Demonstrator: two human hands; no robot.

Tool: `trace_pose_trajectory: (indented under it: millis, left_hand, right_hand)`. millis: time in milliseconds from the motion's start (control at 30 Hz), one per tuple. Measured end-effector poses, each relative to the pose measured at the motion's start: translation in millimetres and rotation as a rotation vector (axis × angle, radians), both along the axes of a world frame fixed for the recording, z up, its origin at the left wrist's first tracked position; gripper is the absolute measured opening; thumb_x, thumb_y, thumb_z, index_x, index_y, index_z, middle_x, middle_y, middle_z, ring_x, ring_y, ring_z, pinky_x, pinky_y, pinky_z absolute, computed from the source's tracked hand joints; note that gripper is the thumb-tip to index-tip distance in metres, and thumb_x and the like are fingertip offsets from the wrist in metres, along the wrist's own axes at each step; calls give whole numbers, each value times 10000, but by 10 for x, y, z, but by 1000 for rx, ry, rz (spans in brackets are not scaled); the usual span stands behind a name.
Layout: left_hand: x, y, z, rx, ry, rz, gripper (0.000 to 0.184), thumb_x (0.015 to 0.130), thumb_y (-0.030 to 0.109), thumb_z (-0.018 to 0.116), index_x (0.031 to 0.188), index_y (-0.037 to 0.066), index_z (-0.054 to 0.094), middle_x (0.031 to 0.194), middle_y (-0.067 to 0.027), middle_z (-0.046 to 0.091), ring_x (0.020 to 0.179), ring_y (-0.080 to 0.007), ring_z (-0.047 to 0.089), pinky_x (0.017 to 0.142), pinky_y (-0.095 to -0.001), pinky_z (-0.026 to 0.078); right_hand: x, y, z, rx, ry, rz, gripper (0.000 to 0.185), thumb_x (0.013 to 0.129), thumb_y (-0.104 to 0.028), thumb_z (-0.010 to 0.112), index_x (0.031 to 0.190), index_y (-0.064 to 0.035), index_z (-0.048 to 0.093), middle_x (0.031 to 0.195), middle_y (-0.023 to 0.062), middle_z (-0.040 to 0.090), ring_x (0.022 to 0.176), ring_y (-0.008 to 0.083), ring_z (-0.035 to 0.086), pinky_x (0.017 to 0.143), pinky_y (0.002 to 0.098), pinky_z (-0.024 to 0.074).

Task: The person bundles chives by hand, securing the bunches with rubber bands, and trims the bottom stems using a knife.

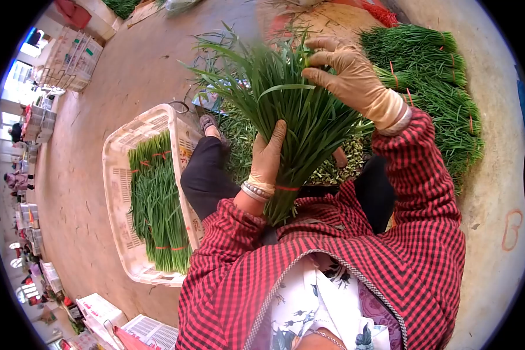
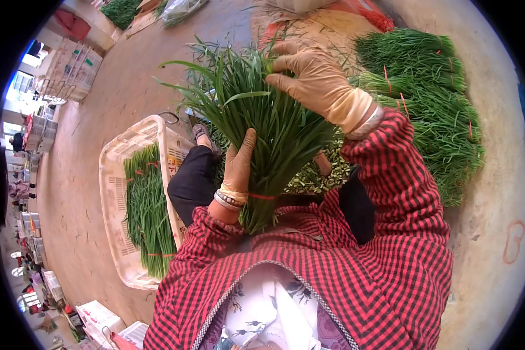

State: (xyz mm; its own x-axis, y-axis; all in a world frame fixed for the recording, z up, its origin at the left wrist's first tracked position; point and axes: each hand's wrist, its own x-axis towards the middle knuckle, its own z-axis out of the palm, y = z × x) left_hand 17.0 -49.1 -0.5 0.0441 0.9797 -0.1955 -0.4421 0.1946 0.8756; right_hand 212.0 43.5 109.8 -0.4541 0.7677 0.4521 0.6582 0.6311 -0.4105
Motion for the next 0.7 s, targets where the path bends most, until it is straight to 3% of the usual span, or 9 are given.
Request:
trace_pose_trajectory:
  millis: [200, 267, 367, 400, 467, 533, 600, 667, 700]
  left_hand:
    - [-90, 46, -41, -52, -42, 20, 476, 949, 334, 641, 1238, -36, 568, 1126, -75, 637, 960, -145, 600, 848, -274, 494]
    - [-163, 98, -80, -55, -53, 14, 490, 944, 349, 644, 1239, -35, 570, 1128, -78, 638, 961, -152, 604, 851, -276, 494]
    - [-311, 264, -320, -105, -169, 57, 531, 926, 389, 657, 1241, -29, 566, 1129, -93, 639, 964, -180, 623, 846, -296, 508]
    - [-303, 242, -104, -78, -124, 136, 524, 940, 398, 627, 1248, -21, 562, 1138, -91, 643, 964, -196, 638, 840, -307, 524]
    - [-375, 392, 12, -176, -313, 134, 384, 962, 341, 600, 1183, 27, 589, 1119, -118, 661, 855, -244, 690, 701, -371, 592]
    - [-462, 555, 81, -243, -422, -12, 405, 969, 373, 573, 1199, 41, 591, 1125, -123, 666, 882, -256, 688, 775, -391, 580]
    - [-473, 753, 41, -168, -285, -9, 457, 957, 398, 584, 1241, 41, 570, 1146, -104, 647, 1005, -244, 646, 856, -416, 544]
    - [-444, 774, 207, -165, -226, -100, 478, 952, 404, 589, 1268, 47, 554, 1158, -94, 631, 1067, -237, 609, 875, -422, 526]
    - [-419, 784, 266, -156, -168, -183, 501, 947, 410, 594, 1294, 54, 538, 1171, -83, 615, 1128, -230, 572, 894, -427, 507]
  right_hand:
    - [288, 13, -119, 352, -278, -82, 115, 838, -171, 664, 895, -77, 699, 999, 64, 679, 1070, 240, 595, 1001, 412, 400]
    - [587, 68, -192, 286, -264, -313, 149, 840, -193, 669, 922, -75, 706, 1050, 68, 684, 1061, 245, 608, 998, 406, 411]
    - [954, 0, -272, 314, -100, -414, 316, 890, -279, 657, 1099, -43, 662, 1142, 114, 674, 1029, 240, 643, 962, 385, 458]
    - [952, -96, -318, 304, -98, -404, 316, 890, -279, 657, 1099, -43, 662, 1142, 114, 674, 1029, 240, 643, 962, 385, 458]
    - [921, -327, -440, -564, 456, -368, 412, 922, -341, 636, 1174, -16, 622, 1163, 131, 660, 1113, 235, 605, 1000, 371, 436]
    - [661, -560, -659, -932, 510, -189, 546, 923, -384, 637, 1291, 7, 540, 1235, 141, 615, 1154, 241, 572, 1030, 355, 417]
    - [226, -803, -912, -973, 490, -150, 709, 900, -388, 667, 1412, 18, 391, 1297, 135, 559, 1140, 246, 570, 1033, 356, 418]
    - [-103, -914, -1182, -1052, 702, 56, 812, 895, -387, 673, 1465, 25, 267, 1321, 134, 517, 1101, 226, 587, 986, 343, 457]
    - [-284, -981, -1153, -1096, 793, -1, 806, 894, -394, 672, 1454, 27, 273, 1309, 129, 520, 1101, 217, 584, 965, 336, 471]
